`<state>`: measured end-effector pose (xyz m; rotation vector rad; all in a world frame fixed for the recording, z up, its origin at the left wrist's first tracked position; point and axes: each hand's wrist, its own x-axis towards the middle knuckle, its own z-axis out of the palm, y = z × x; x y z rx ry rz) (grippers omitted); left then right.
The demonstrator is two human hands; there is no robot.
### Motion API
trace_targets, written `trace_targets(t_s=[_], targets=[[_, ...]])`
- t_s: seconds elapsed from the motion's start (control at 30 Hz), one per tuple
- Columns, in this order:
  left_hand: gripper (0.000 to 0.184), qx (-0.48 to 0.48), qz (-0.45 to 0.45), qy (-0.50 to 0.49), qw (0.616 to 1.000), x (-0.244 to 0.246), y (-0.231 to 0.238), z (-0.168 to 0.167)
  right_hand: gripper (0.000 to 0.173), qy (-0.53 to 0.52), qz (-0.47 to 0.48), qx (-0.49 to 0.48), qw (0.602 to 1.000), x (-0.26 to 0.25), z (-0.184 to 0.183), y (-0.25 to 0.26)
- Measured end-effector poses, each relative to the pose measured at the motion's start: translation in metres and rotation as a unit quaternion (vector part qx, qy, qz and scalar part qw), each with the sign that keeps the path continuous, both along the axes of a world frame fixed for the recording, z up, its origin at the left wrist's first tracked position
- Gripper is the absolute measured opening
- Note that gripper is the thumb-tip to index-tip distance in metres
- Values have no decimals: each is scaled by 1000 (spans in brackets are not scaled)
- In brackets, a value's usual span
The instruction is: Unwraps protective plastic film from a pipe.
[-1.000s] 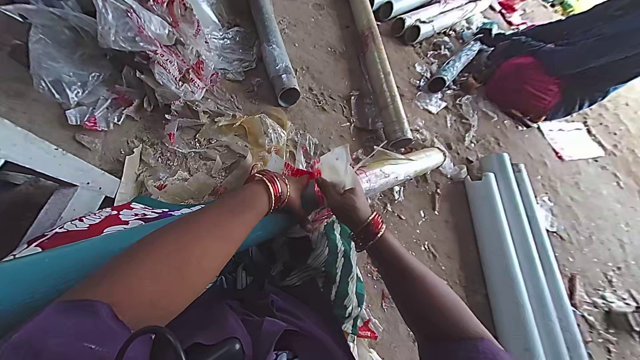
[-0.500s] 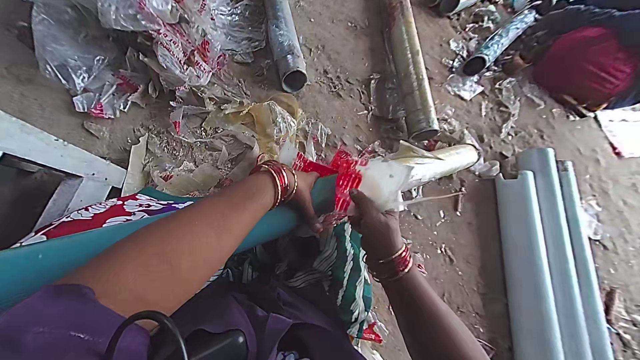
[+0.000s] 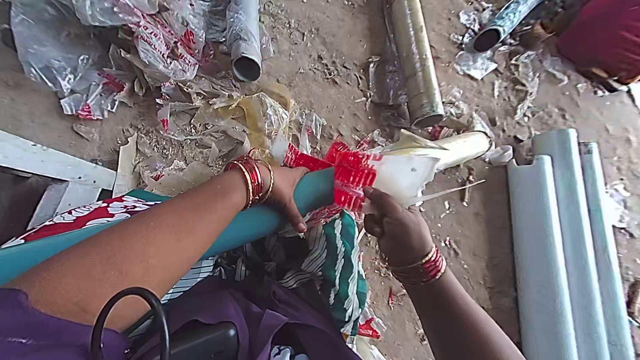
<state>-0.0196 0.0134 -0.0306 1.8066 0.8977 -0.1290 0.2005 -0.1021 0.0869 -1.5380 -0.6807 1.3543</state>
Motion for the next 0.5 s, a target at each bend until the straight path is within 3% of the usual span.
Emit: trace_targets(t_s=[0.2, 0.33, 0.37, 0.43, 0.5], targets=[[127, -35, 17, 1, 999, -6, 2, 7, 21, 98, -16, -35, 994, 17, -14, 17], [114, -116, 23, -31, 992, -4, 7, 18, 43, 165, 21, 31, 986, 22, -25, 24], [111, -125, 29, -34, 991, -4, 7, 22, 42, 132, 16, 90, 987, 24, -27, 19], [110, -128, 35, -23, 991, -3, 5, 28, 32, -11, -88, 217, 972, 22, -29, 7], [111, -114, 34, 5, 993, 2, 5, 34, 18, -173, -190, 326, 910, 12, -28, -3]])
